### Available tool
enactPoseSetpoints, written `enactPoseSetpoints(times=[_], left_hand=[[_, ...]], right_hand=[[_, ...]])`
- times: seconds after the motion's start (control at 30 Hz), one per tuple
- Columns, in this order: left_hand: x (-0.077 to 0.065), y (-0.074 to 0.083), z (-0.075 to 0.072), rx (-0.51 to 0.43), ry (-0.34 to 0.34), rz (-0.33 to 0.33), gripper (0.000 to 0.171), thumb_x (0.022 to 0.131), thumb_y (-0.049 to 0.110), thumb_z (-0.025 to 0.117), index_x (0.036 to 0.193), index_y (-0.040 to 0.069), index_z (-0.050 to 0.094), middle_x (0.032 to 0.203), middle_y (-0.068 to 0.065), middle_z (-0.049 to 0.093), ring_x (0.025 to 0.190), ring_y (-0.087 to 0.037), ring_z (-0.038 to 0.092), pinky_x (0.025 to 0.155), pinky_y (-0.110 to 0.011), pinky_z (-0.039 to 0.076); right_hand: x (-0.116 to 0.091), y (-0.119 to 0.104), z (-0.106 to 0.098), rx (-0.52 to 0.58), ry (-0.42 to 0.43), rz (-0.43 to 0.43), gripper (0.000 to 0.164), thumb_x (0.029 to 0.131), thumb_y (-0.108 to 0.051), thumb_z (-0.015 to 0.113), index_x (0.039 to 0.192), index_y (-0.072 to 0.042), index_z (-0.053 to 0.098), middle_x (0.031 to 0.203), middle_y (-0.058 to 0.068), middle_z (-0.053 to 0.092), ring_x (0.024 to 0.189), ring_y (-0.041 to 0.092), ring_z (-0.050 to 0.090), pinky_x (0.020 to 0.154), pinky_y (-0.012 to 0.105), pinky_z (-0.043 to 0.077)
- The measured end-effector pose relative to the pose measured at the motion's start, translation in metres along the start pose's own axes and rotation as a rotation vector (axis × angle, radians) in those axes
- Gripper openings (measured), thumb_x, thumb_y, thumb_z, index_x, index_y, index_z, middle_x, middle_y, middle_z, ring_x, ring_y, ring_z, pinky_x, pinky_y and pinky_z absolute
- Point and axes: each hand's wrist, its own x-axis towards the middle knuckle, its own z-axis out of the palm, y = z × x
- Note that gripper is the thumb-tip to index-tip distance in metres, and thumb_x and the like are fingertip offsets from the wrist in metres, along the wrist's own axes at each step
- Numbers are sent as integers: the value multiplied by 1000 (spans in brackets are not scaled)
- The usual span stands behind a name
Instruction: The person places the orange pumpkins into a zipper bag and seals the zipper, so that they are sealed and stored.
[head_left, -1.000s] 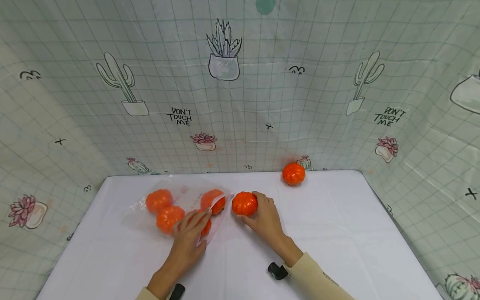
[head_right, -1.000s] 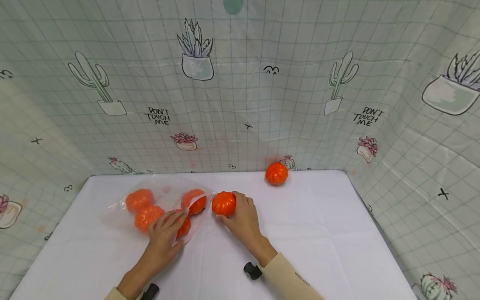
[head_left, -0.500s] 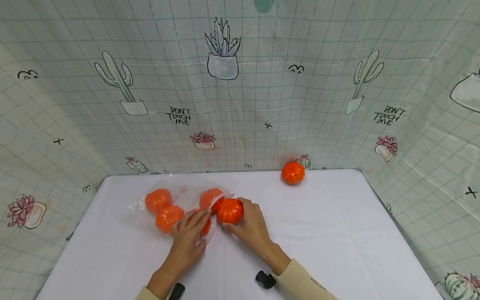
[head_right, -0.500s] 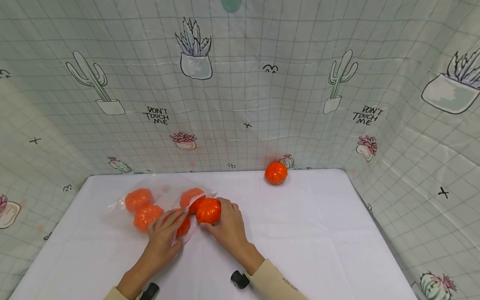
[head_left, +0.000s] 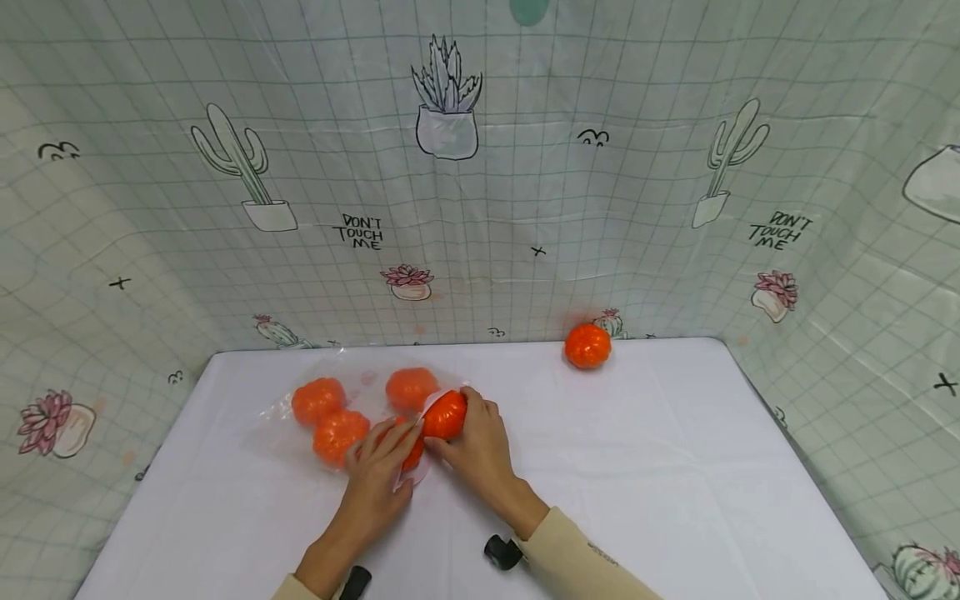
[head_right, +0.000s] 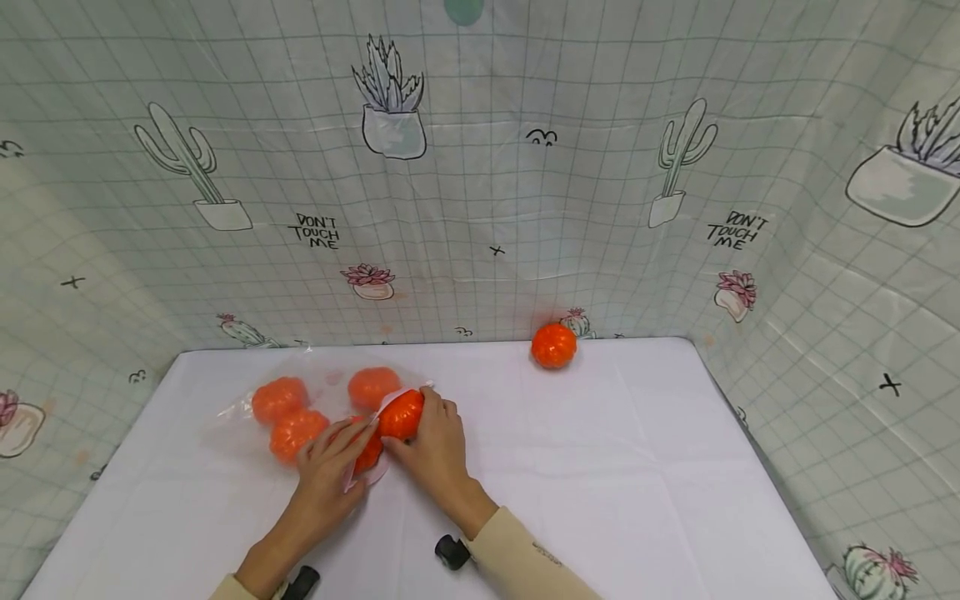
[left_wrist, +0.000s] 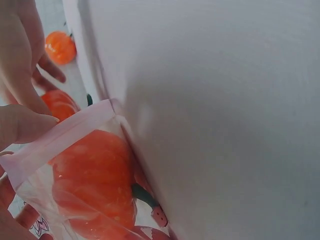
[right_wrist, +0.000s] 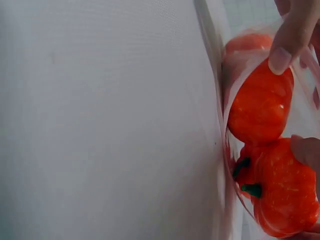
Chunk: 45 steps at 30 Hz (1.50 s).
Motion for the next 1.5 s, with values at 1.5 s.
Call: enactPoseSetpoints(times=[1.5], left_hand=[[2, -1, 3, 13, 28, 41, 79, 69, -10, 91, 143, 3, 65, 148, -10, 63, 139, -37, 45, 97, -61, 37]], right_hand=[[7, 11, 9, -195, 8, -25, 57, 90, -36, 85, 132, -3, 66, 115, 17, 66, 103, 34, 62, 86, 46, 55]])
